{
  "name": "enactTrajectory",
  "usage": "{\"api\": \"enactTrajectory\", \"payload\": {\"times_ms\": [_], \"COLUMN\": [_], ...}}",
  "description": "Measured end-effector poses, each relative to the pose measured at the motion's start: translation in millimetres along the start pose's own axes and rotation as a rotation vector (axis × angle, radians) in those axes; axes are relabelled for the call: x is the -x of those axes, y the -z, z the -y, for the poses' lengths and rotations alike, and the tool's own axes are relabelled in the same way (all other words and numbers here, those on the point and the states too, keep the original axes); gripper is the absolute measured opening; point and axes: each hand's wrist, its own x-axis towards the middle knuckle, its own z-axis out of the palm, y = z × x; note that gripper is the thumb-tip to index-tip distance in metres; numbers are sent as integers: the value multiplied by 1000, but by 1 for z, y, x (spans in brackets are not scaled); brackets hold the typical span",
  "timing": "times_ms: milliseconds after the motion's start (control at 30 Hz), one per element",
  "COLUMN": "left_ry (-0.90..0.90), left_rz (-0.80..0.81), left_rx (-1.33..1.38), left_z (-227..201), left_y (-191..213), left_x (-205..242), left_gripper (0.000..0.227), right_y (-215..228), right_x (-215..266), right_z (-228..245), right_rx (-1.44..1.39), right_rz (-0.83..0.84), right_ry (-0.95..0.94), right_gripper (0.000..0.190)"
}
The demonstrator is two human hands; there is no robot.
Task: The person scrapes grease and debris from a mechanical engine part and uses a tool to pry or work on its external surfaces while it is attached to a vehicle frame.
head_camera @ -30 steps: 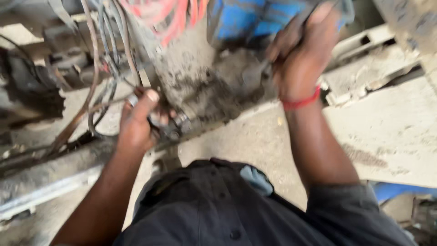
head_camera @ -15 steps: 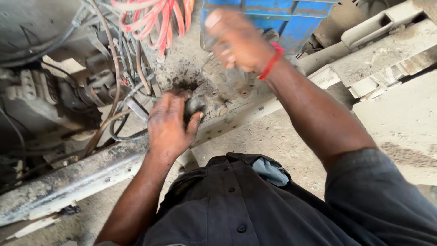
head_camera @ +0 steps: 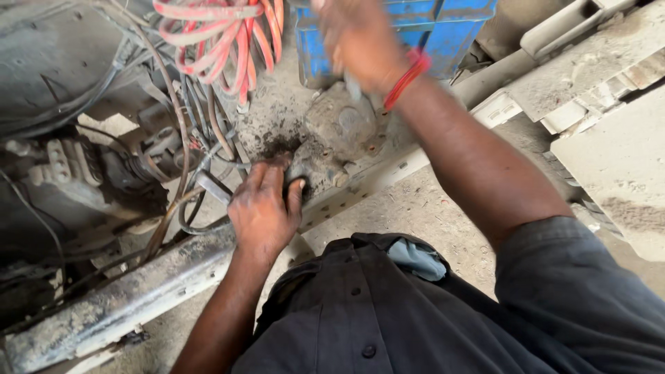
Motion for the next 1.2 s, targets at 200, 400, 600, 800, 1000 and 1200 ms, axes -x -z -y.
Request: {"api": "enactTrajectory", "payload": {"times_ms": [200,400,600,800,1000,1200], "left_ry": [-41,-63,-56,-61,-55,-56], "left_rz": [-51,-77,-23,-50,-42,-31], "left_rx": [67,70,7,82,73,100], "left_z": [1,0,1,0,-2,-2], "left_y": [1,2,2,3,6,6], "left_x": [0,-1,-2,-2,-1,-2], "left_gripper": [41,45,46,41,41,42], "right_y": [33,22,8,39,16,-12], "right_x": [-13,29,31,89,122,122], "right_z": [-10,-10,12,53,39,37], "right_rx": [-34,-5,-712,-363,-574,-284], "right_rz": [391,238,25,135,132,163], "right_ry": [330,28,-305,143,283,511], "right_gripper": [10,12,10,22,38,59]}}
